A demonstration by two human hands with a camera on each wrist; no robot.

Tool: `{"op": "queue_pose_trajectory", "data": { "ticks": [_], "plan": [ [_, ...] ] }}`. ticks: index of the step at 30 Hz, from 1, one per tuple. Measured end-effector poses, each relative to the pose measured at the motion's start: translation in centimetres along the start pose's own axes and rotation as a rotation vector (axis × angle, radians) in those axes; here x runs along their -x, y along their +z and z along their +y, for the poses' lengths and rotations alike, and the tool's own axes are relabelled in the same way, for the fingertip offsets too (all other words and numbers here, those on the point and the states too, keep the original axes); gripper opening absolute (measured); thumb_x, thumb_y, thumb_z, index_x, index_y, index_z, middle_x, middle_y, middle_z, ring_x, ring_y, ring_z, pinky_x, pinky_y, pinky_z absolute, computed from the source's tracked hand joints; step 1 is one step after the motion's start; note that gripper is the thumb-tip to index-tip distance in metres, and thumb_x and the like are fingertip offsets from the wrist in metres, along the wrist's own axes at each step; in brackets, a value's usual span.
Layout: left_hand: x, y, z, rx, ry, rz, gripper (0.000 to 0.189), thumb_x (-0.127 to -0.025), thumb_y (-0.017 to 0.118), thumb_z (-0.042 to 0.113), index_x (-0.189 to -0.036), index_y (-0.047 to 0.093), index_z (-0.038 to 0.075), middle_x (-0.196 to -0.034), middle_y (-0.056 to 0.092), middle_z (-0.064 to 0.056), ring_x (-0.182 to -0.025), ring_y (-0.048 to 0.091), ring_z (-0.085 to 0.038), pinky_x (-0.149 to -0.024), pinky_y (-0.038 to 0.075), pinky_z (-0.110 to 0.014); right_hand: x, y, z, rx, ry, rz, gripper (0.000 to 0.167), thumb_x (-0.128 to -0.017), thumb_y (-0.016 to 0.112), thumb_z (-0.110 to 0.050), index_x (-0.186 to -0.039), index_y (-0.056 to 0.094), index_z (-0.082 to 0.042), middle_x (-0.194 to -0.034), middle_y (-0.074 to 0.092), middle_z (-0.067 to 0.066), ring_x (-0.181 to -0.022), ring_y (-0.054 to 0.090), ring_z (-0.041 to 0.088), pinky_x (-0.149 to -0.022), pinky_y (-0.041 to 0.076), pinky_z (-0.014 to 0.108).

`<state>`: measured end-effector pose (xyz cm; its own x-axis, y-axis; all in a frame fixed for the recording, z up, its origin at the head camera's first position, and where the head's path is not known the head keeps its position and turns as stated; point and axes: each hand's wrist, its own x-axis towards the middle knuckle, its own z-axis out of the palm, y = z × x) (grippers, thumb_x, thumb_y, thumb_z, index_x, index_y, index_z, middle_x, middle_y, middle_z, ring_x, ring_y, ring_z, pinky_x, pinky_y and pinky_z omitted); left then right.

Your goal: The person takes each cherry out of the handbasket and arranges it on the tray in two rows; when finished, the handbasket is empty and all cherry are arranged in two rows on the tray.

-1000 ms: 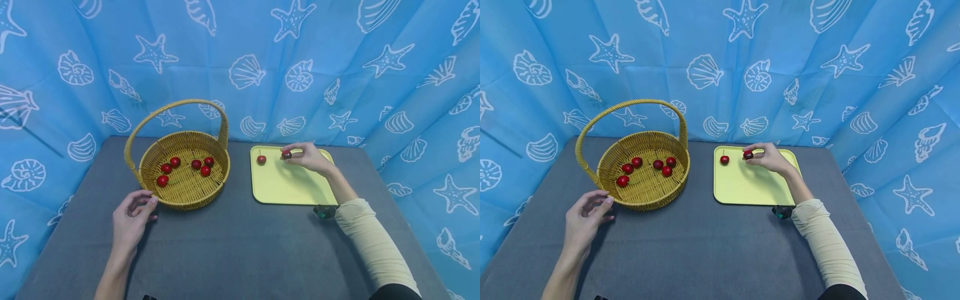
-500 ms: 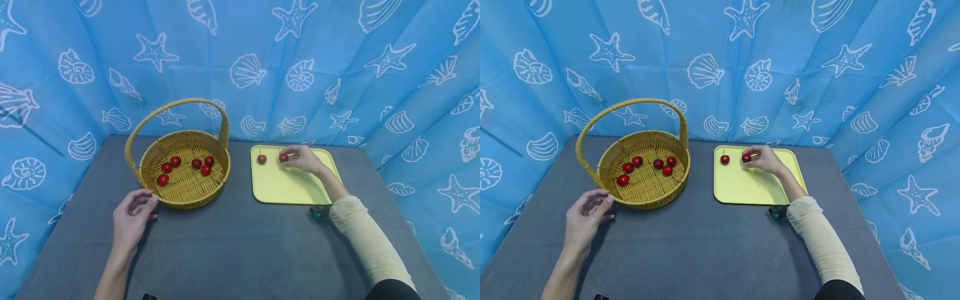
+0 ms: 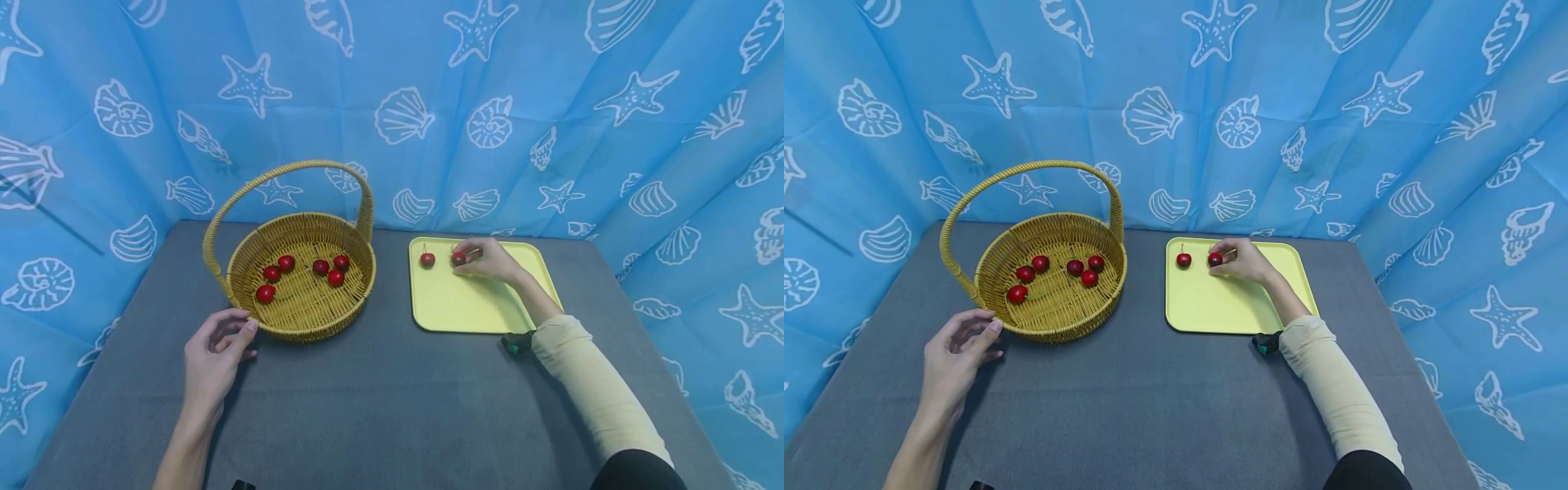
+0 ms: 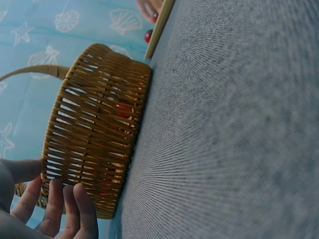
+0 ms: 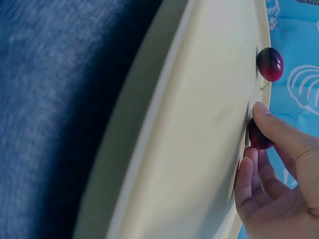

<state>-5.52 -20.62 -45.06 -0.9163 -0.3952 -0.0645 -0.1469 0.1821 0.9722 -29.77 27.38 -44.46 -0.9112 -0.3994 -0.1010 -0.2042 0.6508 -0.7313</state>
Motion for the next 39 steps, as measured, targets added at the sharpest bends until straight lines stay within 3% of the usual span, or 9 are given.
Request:
{"op": "queue_pose_trajectory", "data": {
  "ticks": [9, 18, 26, 33, 39],
  "plan": [
    [0.1, -0.1, 0.0, -0.001, -0.013, 0.0, 0.037, -0.104, 0.076, 0.029, -0.135, 0.067, 0.012, -0.109, 0.067, 0.009, -0.087, 0.075, -0.011, -0.073, 0.067, -0.025, 0.0, 0.2, -0.4, 0.013, -0.003, -0.006, 0.043, -0.092, 0.086, -0.006, -0.131, 0.071, 0.004, -0.132, 0.072, 0.029, -0.119, 0.072, 0.046, -0.096, 0.058, 0.03],
    [0.0, -0.1, 0.1, 0.008, -0.031, 0.001, 0.038, -0.104, 0.077, 0.031, -0.135, 0.067, 0.012, -0.108, 0.067, 0.01, -0.087, 0.075, -0.011, -0.073, 0.068, -0.026, 0.6, -0.8, -1.0, 0.01, 0.01, -0.02, 0.053, -0.092, 0.088, -0.013, -0.138, 0.067, 0.004, -0.139, 0.068, 0.031, -0.126, 0.07, 0.05, -0.103, 0.064, 0.051],
    [-0.4, 0.1, 0.2, 0.069, -0.004, -0.004, 0.038, -0.101, 0.08, 0.027, -0.133, 0.068, 0.009, -0.104, 0.069, 0.008, -0.083, 0.075, -0.012, -0.07, 0.067, -0.026, 0.5, -2.4, -1.2, 0.029, 0.004, 0.001, 0.046, -0.099, 0.081, -0.015, -0.139, 0.066, 0.003, -0.142, 0.067, 0.029, -0.129, 0.067, 0.049, -0.098, 0.066, 0.05],
    [-0.3, 0.1, 0.2, 0.073, -0.01, -0.009, 0.038, -0.102, 0.079, 0.026, -0.133, 0.068, 0.008, -0.103, 0.069, 0.008, -0.081, 0.075, -0.012, -0.07, 0.067, -0.026, 1.2, -2.2, -2.3, 0.004, -0.019, 0.029, 0.047, -0.101, 0.08, -0.019, -0.14, 0.066, 0.002, -0.144, 0.067, 0.025, -0.131, 0.066, 0.044, -0.106, 0.06, 0.052],
    [0.0, 0.0, 0.1, 0.027, -0.009, 0.0, 0.038, -0.103, 0.077, 0.028, -0.135, 0.067, 0.009, -0.105, 0.068, 0.009, -0.084, 0.075, -0.012, -0.071, 0.067, -0.026, 1.5, -1.5, -4.5, -0.031, -0.034, 0.045, 0.046, -0.1, 0.081, -0.02, -0.139, 0.067, 0.001, -0.142, 0.068, 0.024, -0.129, 0.068, 0.039, -0.103, 0.058, 0.041]
  ]
}}
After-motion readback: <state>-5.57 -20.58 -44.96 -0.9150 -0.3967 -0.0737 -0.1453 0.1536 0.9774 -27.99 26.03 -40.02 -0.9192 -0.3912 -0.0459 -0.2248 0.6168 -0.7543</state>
